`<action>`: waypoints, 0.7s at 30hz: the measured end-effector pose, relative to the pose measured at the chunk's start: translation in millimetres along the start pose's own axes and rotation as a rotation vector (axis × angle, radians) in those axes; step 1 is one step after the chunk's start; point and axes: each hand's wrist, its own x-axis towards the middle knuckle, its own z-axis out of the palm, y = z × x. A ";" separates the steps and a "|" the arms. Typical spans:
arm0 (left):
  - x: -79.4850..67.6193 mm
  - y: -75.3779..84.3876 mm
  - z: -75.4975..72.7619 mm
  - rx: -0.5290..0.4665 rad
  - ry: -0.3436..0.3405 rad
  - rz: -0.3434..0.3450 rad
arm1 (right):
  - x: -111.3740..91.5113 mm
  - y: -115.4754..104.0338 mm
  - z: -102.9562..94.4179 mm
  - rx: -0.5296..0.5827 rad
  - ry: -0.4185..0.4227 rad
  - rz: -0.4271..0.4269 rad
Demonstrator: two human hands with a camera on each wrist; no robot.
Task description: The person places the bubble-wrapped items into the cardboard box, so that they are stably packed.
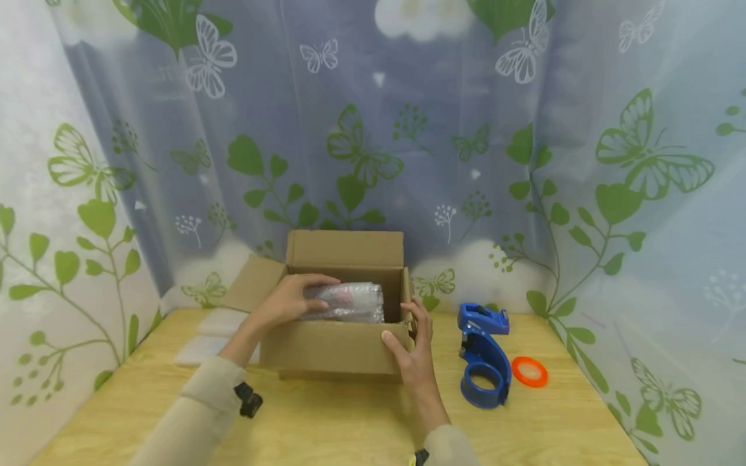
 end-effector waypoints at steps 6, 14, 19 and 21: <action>0.1 -0.9 2.8 -0.014 0.017 -0.073 | -0.7 -1.0 -0.5 0.004 -0.013 -0.001; 2.0 3.0 3.7 -0.017 0.035 -0.085 | 1.2 -2.0 -0.9 0.010 -0.005 -0.021; 0.2 3.8 2.5 -0.046 0.028 -0.070 | 0.8 -2.6 1.1 0.019 0.000 -0.021; -1.7 3.2 3.0 -0.074 0.025 -0.076 | -0.8 -2.3 1.3 0.017 0.003 -0.016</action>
